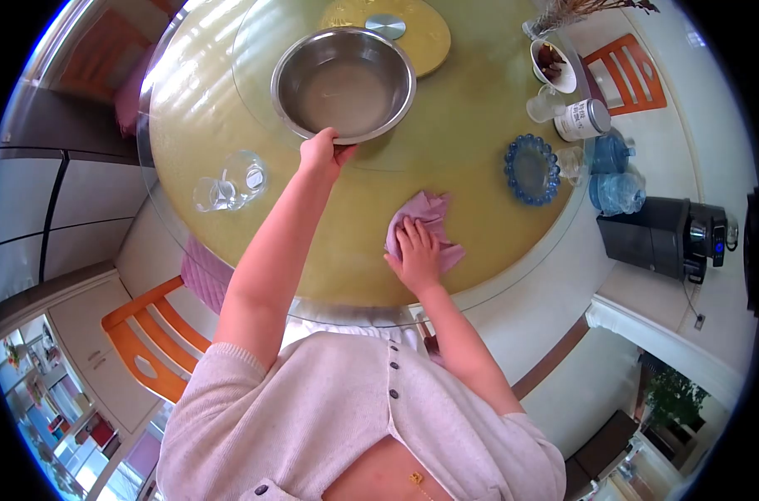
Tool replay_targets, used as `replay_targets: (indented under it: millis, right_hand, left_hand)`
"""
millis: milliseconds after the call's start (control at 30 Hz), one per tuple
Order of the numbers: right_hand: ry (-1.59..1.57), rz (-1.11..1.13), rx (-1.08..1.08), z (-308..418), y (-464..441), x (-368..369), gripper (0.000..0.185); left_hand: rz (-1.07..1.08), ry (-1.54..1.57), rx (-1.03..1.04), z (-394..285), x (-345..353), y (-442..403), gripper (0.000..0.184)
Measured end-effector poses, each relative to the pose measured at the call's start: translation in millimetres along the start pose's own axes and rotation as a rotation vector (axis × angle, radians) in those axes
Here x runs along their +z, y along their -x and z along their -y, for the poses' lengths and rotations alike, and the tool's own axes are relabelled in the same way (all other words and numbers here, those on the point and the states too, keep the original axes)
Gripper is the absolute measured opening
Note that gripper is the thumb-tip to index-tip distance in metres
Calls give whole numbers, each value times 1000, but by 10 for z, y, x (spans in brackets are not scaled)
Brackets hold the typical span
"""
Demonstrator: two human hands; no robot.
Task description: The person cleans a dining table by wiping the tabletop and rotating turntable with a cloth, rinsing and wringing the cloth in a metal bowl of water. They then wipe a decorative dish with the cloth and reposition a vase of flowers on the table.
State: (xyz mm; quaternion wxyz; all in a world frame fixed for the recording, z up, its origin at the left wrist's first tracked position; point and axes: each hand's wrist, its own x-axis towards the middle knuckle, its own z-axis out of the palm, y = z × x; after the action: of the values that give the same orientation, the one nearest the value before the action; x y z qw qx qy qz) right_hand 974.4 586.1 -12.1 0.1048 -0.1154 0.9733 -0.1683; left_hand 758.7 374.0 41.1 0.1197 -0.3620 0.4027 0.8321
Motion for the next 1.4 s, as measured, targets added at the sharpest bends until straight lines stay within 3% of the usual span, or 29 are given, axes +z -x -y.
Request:
replay_targets:
  millis: [67, 200, 533, 633, 867, 933, 1200, 1400]
  right_hand:
    - [58, -18, -4, -19, -101, -58, 75]
    - [130, -40, -29, 5, -206, -1, 74]
    - [273, -86, -87, -125, -389, -53, 71]
    - [296, -227, -42, -344, -716, 44, 70]
    - [348, -221, 200, -254, -1244, -23, 68]
    - [314, -89, 32, -59, -1202, 46, 69]
    - [223, -39, -260, 487, -416, 300, 72]
    - [220, 135, -447, 301, 464, 329, 71]
  left_hand:
    - [-84, -58, -24, -15, 14, 22, 14]
    - [-102, -108, -76, 56, -272, 336, 11]
    - [-144, -332, -201, 142, -1544, 1752, 19]
    - [-200, -351, -278, 212, -1782, 2128, 19]
    - [-267, -394, -320, 295, -2460, 2431, 25]
    - [-300, -404, -283, 304, -2555, 2420, 26]
    - [-285, -382, -209, 127, -2973, 2253, 23]
    - [-306, -451, -192, -41, -2929, 2113, 23]
